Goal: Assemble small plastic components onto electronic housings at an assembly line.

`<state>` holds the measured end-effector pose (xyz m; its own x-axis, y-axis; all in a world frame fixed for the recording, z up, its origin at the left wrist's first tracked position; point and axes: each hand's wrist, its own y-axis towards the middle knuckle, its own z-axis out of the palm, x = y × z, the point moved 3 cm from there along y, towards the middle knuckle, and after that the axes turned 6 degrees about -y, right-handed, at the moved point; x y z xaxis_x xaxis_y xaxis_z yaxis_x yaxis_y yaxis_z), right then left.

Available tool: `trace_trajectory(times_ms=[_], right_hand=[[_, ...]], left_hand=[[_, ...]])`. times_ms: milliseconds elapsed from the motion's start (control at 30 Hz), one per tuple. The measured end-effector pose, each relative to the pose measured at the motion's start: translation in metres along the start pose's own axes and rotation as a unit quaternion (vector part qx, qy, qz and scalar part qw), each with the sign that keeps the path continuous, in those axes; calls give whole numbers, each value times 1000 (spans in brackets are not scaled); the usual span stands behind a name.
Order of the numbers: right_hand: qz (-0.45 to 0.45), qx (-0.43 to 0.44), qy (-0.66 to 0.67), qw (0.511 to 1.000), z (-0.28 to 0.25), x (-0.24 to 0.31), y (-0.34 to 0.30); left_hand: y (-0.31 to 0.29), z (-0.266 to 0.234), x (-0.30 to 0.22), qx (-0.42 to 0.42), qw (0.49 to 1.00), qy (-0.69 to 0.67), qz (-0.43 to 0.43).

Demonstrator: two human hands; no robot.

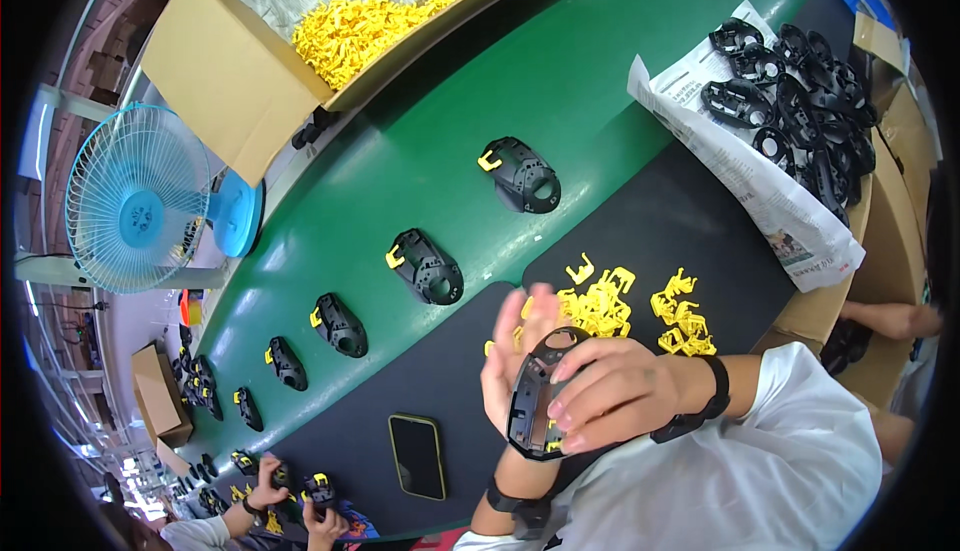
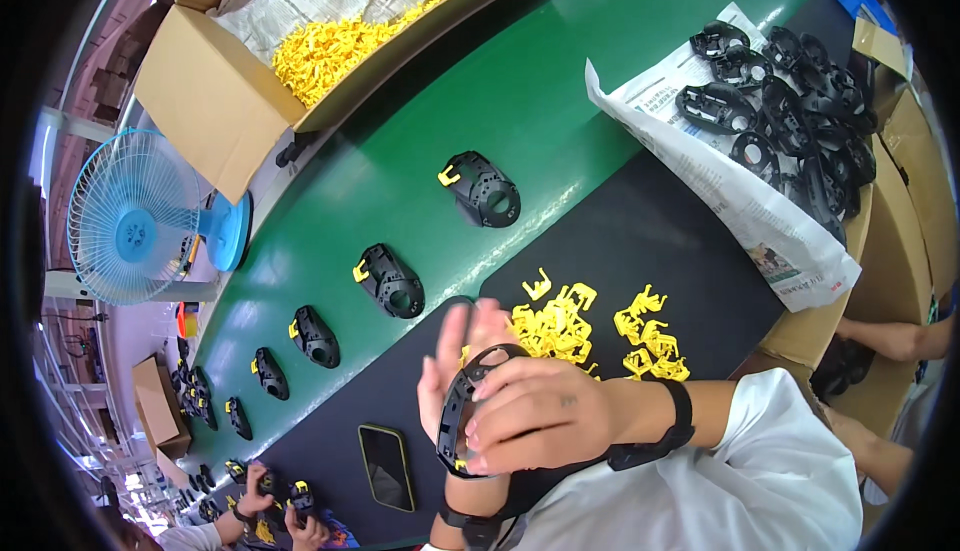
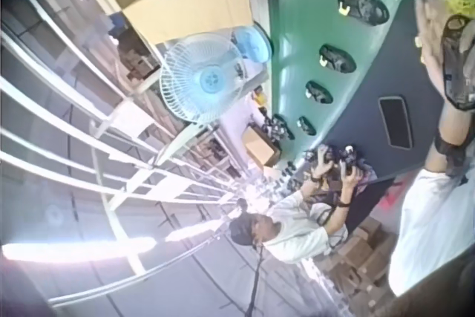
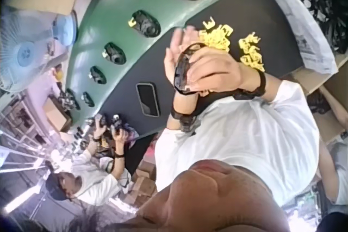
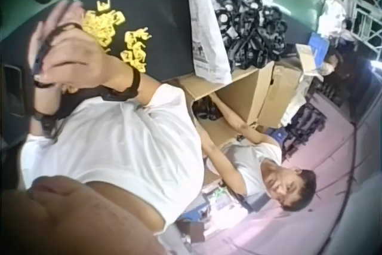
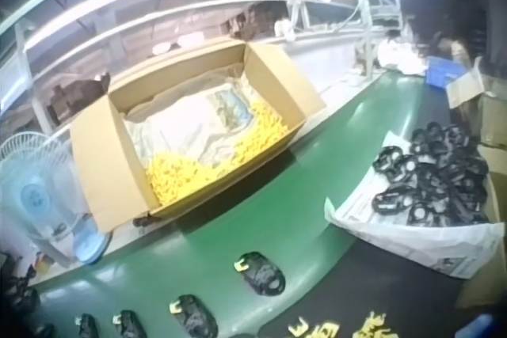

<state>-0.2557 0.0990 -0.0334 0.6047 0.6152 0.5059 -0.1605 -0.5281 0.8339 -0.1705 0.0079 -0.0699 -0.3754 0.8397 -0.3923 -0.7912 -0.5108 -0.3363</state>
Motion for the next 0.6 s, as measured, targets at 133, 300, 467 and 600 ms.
trace_trajectory(times_ms=[133,300,467,600], right_hand=[[115,-119,-60,984,7,-7,13],[122,-86,-91,985,13,5,31],[212,-44,-52,975,-1,7,36],[156,9,-63,986,3,14,37]], left_hand=[[9,-6,1,66,960,-72,262],[0,26,1,85,906,165,380],[-1,2,-7,67,887,244,386],[-4,-4,-12,69,882,288,367]])
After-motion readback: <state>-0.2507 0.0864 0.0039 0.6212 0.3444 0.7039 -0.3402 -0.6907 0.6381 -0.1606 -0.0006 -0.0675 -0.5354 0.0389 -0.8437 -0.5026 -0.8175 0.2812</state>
